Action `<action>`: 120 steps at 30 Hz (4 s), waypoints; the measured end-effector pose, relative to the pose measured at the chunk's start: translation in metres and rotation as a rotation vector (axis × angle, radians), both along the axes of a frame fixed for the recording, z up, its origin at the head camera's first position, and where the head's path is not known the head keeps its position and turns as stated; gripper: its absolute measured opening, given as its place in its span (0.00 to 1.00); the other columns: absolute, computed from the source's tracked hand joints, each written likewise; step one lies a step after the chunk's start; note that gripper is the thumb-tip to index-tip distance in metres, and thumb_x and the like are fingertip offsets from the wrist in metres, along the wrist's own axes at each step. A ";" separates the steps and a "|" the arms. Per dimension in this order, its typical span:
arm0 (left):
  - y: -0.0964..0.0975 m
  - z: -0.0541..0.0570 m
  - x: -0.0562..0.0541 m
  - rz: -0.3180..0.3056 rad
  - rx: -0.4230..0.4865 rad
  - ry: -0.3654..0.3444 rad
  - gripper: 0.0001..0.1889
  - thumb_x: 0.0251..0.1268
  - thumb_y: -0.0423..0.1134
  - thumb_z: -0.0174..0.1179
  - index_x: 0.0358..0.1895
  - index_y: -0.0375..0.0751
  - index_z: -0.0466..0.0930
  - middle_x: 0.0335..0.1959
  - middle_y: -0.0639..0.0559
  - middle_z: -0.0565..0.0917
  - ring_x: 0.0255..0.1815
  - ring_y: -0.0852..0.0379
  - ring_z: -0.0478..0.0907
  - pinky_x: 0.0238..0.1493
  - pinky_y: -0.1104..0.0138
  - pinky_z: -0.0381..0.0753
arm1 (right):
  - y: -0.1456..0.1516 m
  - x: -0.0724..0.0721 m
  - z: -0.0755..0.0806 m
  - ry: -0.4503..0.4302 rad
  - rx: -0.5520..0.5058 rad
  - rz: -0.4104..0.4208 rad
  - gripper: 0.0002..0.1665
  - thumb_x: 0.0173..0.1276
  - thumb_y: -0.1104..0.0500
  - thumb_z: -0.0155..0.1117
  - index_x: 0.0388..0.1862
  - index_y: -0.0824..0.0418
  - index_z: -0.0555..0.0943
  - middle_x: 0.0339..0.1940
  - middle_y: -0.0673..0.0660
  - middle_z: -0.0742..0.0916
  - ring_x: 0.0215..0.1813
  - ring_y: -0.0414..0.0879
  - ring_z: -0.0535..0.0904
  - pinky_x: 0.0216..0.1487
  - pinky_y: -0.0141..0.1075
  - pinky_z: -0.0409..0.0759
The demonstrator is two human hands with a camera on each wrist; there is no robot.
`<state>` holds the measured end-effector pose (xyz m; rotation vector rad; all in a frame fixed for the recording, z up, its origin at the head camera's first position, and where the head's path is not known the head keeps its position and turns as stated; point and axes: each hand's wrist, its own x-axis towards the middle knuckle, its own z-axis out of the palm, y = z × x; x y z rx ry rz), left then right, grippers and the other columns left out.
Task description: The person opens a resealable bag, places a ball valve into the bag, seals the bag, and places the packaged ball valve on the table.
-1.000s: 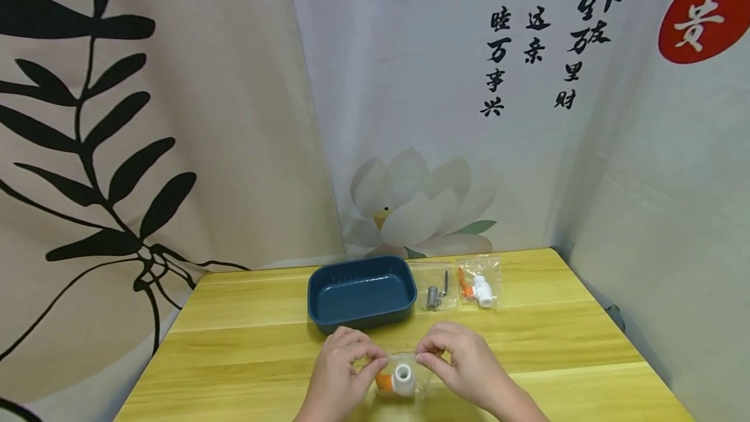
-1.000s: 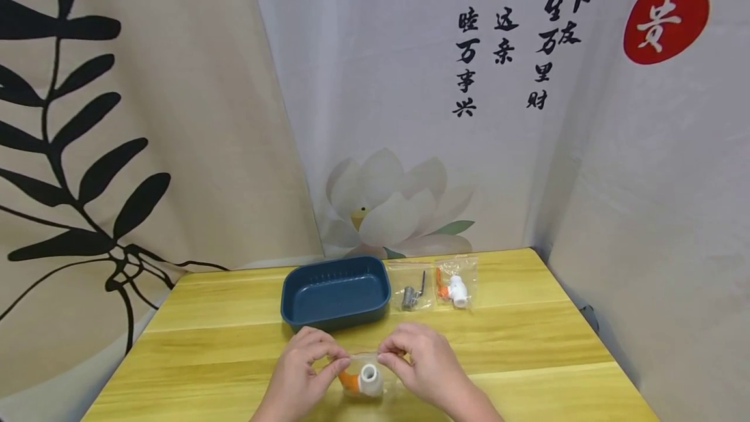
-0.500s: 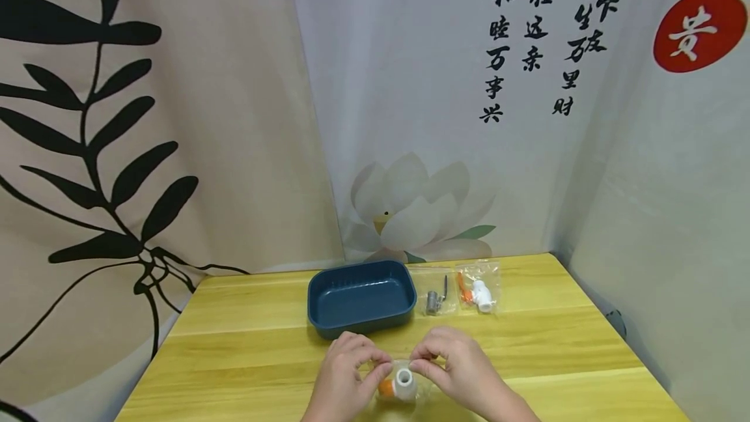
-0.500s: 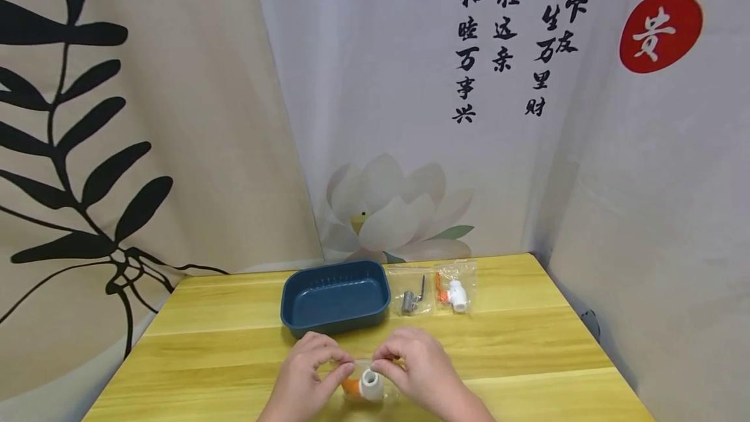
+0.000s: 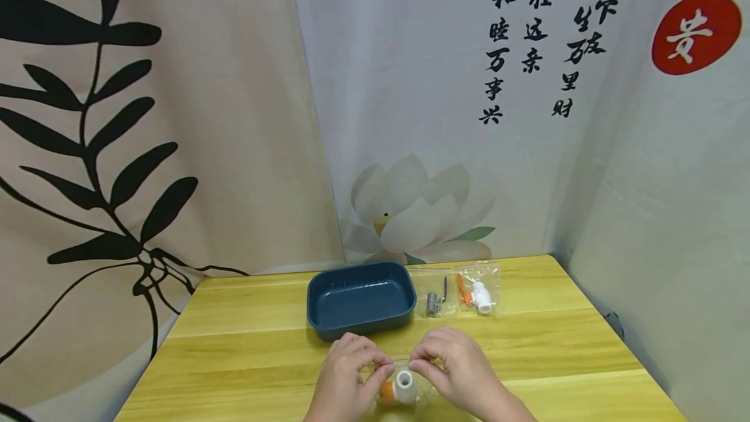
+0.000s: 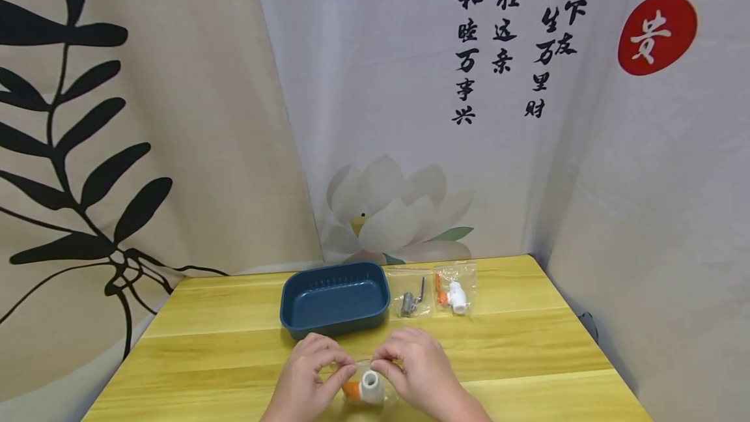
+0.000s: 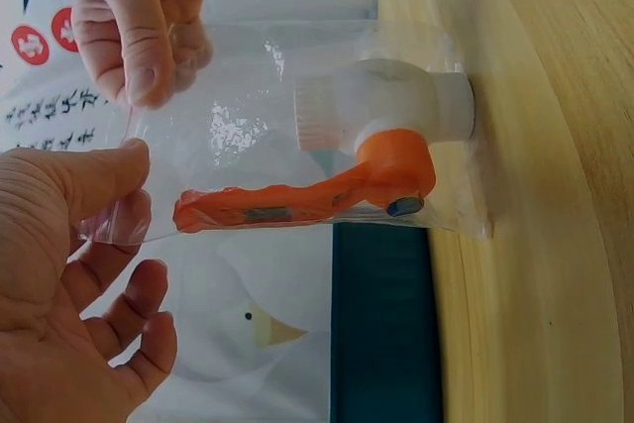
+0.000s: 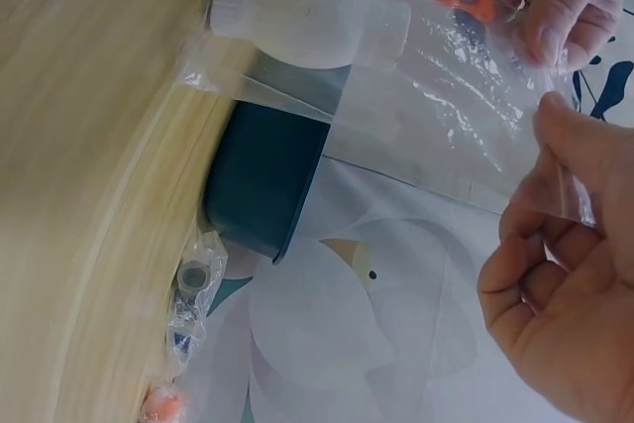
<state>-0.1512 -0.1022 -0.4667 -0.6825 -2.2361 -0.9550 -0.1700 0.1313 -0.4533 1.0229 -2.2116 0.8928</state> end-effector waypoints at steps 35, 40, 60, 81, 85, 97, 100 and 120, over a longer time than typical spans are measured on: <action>0.008 -0.003 -0.002 -0.035 -0.092 0.076 0.12 0.52 0.37 0.83 0.28 0.58 0.87 0.32 0.72 0.83 0.40 0.70 0.74 0.44 0.72 0.75 | -0.006 0.001 -0.007 -0.028 0.018 0.108 0.07 0.68 0.57 0.79 0.34 0.45 0.87 0.31 0.36 0.87 0.36 0.28 0.78 0.41 0.21 0.76; 0.009 -0.007 -0.003 -0.040 -0.116 0.096 0.13 0.53 0.38 0.82 0.28 0.59 0.86 0.31 0.73 0.82 0.39 0.71 0.74 0.44 0.72 0.74 | -0.005 0.002 -0.008 -0.022 0.033 0.090 0.06 0.69 0.56 0.79 0.35 0.46 0.87 0.31 0.37 0.86 0.35 0.28 0.78 0.40 0.17 0.74; -0.005 0.002 -0.006 -0.073 -0.180 0.108 0.11 0.54 0.39 0.82 0.30 0.58 0.88 0.29 0.71 0.83 0.38 0.69 0.73 0.44 0.73 0.73 | 0.006 0.003 -0.008 0.082 0.017 0.051 0.12 0.59 0.59 0.83 0.35 0.45 0.88 0.34 0.37 0.88 0.37 0.30 0.81 0.42 0.20 0.76; -0.015 0.005 -0.004 -0.093 -0.188 0.183 0.12 0.47 0.36 0.84 0.28 0.54 0.89 0.26 0.69 0.83 0.36 0.68 0.73 0.45 0.78 0.72 | 0.022 0.007 -0.021 0.137 -0.048 -0.003 0.06 0.62 0.52 0.79 0.32 0.46 0.87 0.28 0.39 0.83 0.30 0.27 0.77 0.34 0.15 0.73; -0.015 0.007 -0.004 -0.100 -0.155 0.192 0.12 0.47 0.34 0.84 0.27 0.53 0.89 0.26 0.68 0.83 0.35 0.67 0.73 0.44 0.78 0.72 | 0.021 0.006 -0.018 0.167 -0.046 0.004 0.10 0.72 0.45 0.70 0.32 0.47 0.87 0.27 0.40 0.82 0.30 0.27 0.76 0.33 0.15 0.72; -0.017 0.005 0.002 -0.022 -0.175 0.120 0.11 0.51 0.37 0.83 0.31 0.56 0.90 0.30 0.70 0.84 0.37 0.70 0.72 0.44 0.76 0.74 | 0.018 0.011 -0.016 0.099 -0.022 0.015 0.11 0.60 0.60 0.82 0.35 0.48 0.87 0.29 0.40 0.82 0.31 0.27 0.75 0.35 0.15 0.73; -0.016 0.003 0.001 -0.013 -0.185 0.144 0.12 0.50 0.38 0.84 0.31 0.56 0.89 0.30 0.71 0.83 0.38 0.69 0.73 0.45 0.76 0.74 | 0.016 0.012 -0.015 0.073 -0.005 -0.012 0.15 0.55 0.60 0.85 0.37 0.48 0.87 0.32 0.39 0.85 0.35 0.28 0.78 0.38 0.16 0.75; 0.002 -0.003 0.003 -0.092 -0.153 0.213 0.11 0.52 0.39 0.83 0.31 0.57 0.88 0.32 0.69 0.85 0.40 0.68 0.76 0.46 0.77 0.73 | -0.004 0.009 -0.010 0.187 0.028 0.039 0.09 0.62 0.55 0.82 0.34 0.45 0.87 0.33 0.37 0.88 0.38 0.32 0.81 0.45 0.23 0.77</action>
